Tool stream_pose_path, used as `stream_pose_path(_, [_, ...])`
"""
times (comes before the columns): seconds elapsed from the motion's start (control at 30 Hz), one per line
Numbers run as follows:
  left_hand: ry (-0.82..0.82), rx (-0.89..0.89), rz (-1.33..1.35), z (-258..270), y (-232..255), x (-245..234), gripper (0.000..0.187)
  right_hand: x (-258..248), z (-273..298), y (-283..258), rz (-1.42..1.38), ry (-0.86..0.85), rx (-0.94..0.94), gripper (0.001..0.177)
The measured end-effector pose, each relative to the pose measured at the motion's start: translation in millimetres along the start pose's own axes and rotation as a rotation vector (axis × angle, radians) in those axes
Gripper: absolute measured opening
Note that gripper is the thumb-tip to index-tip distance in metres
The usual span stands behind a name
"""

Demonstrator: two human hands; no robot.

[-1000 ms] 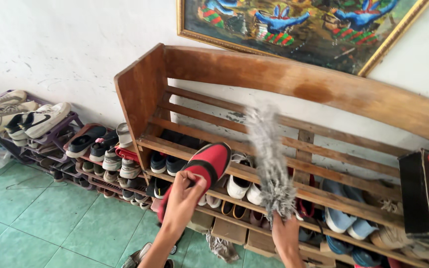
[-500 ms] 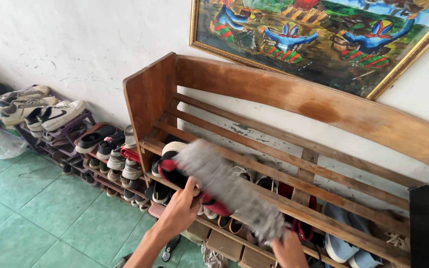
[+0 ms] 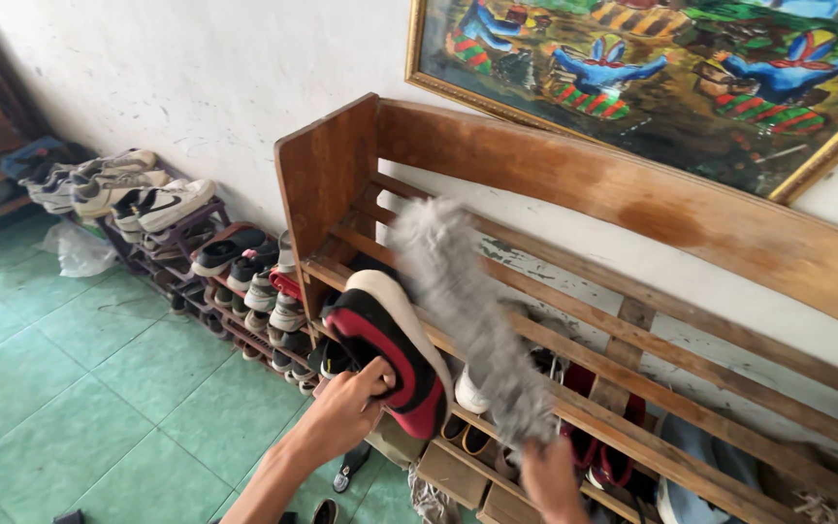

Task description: The person removes several pairs of shoes from a wooden shoe rack and places them on the floor. They then use a spray bottle to apply liquid to the rack and wipe the shelves with a duster. Finally, the person wipes a pair of red sneakers with the duster.

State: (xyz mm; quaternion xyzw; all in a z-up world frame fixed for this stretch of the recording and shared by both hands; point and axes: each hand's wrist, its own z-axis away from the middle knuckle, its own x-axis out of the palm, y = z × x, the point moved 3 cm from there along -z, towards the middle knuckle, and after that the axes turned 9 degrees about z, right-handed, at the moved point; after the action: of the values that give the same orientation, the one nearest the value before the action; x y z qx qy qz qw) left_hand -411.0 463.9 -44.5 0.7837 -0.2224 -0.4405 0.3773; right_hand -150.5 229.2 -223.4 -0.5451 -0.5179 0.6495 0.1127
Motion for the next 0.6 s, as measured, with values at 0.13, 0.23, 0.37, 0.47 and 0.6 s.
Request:
stream_pose_path(0.13, [-0.040, -0.057, 0.016, 12, -3, 5, 0.033, 2, 9, -19, 0.183, 0.040, -0.211, 0.028])
stream_pose_path(0.23, [-0.017, -0.038, -0.004, 17, -4, 3, 0.036, 8, 13, -19, 0.037, -0.015, 0.120, 0.031])
stream_pose_path(0.37, [0.015, -0.069, 0.015, 17, -14, 5, 0.036, 10, 29, -35, -0.031, 0.018, -0.537, 0.028])
stream_pose_path(0.47, [0.061, -0.122, 0.056, 25, -23, 9, 0.035, 10, 38, 2, 0.315, -0.155, 0.357, 0.050])
stream_pose_path(0.6, [0.191, -0.305, 0.144, 27, -36, 11, 0.031, 4, 42, -7, 0.145, 0.069, -0.166, 0.033])
